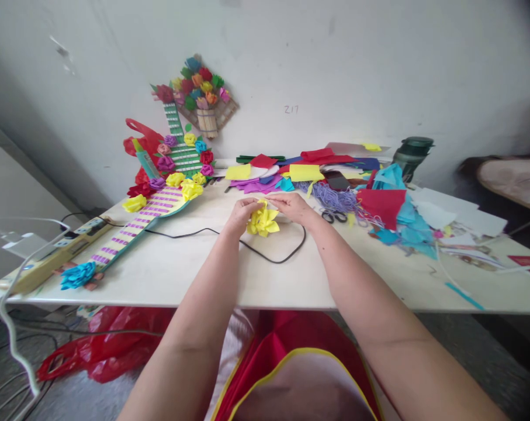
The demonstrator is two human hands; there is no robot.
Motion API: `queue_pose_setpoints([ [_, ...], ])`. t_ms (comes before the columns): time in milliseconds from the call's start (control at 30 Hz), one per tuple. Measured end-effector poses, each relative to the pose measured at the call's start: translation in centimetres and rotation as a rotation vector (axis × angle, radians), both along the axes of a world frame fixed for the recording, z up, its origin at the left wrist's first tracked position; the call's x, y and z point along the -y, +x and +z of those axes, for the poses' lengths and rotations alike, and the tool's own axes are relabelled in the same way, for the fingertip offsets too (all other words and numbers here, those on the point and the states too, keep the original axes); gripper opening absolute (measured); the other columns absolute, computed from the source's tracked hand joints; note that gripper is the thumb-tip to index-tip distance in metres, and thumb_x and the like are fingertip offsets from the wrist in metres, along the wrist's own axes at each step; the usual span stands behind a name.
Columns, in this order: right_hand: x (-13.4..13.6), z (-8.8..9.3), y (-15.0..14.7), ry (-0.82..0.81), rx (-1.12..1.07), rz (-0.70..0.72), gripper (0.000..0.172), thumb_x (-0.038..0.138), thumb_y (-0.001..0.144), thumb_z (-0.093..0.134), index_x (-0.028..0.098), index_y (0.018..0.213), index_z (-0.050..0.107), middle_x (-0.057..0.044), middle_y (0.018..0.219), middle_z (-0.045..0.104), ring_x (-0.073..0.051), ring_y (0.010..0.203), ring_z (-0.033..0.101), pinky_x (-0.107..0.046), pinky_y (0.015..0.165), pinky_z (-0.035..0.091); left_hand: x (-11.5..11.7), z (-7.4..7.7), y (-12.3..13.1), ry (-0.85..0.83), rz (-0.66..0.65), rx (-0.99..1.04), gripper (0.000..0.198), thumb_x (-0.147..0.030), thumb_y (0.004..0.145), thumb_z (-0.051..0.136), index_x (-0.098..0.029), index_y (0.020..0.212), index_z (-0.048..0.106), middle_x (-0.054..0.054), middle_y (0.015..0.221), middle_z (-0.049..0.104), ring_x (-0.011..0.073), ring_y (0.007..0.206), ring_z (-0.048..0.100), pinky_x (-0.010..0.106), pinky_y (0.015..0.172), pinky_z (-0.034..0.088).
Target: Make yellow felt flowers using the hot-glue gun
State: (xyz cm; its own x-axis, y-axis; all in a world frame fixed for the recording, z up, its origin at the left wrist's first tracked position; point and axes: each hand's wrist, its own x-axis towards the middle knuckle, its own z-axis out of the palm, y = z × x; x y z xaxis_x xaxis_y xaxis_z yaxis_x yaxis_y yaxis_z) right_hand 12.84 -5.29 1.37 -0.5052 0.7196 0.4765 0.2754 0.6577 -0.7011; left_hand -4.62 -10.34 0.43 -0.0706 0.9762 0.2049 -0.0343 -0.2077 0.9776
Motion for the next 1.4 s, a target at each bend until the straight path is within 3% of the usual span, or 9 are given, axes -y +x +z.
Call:
queue_pose_setpoints([
  [233, 0.12, 0.29, 0.08, 0.009, 0.021, 0.020, 0.027, 0.026, 0.089, 0.062, 0.023, 0.111, 0.077, -0.007, 0.120, 0.074, -0.023, 0.116, 0.066, -0.039, 0.105, 0.049, 0.18, 0.37, 0.25, 0.005, -0.010, -0.012, 0.026, -0.037, 0.059, 0.076, -0.015, 0.057, 0.062, -0.001, 0.052, 0.054, 0.0092, 0.048, 0.047, 0.023, 0.049, 0.034],
  [933, 0.50, 0.59, 0.09, -0.055, -0.020, 0.067, 0.022, 0.023, 0.084, 0.065, 0.024, 0.102, 0.080, -0.005, 0.113, 0.077, -0.022, 0.110, 0.070, -0.038, 0.102, 0.051, 0.38, 0.42, 0.35, -0.021, -0.042, 0.006, 0.022, -0.034, 0.056, 0.076, -0.015, 0.062, 0.067, 0.001, 0.055, 0.061, 0.0117, 0.050, 0.052, 0.024, 0.051, 0.038],
  [1400, 0.63, 0.74, 0.23, -0.065, -0.031, 0.130, 0.025, 0.023, 0.085, 0.063, 0.023, 0.103, 0.080, -0.006, 0.110, 0.077, -0.022, 0.109, 0.070, -0.036, 0.098, 0.053, 0.11, 0.33, 0.26, -0.003, -0.011, 0.030, 0.024, -0.035, 0.054, 0.075, -0.015, 0.054, 0.061, -0.002, 0.048, 0.051, 0.0090, 0.046, 0.045, 0.023, 0.047, 0.032],
])
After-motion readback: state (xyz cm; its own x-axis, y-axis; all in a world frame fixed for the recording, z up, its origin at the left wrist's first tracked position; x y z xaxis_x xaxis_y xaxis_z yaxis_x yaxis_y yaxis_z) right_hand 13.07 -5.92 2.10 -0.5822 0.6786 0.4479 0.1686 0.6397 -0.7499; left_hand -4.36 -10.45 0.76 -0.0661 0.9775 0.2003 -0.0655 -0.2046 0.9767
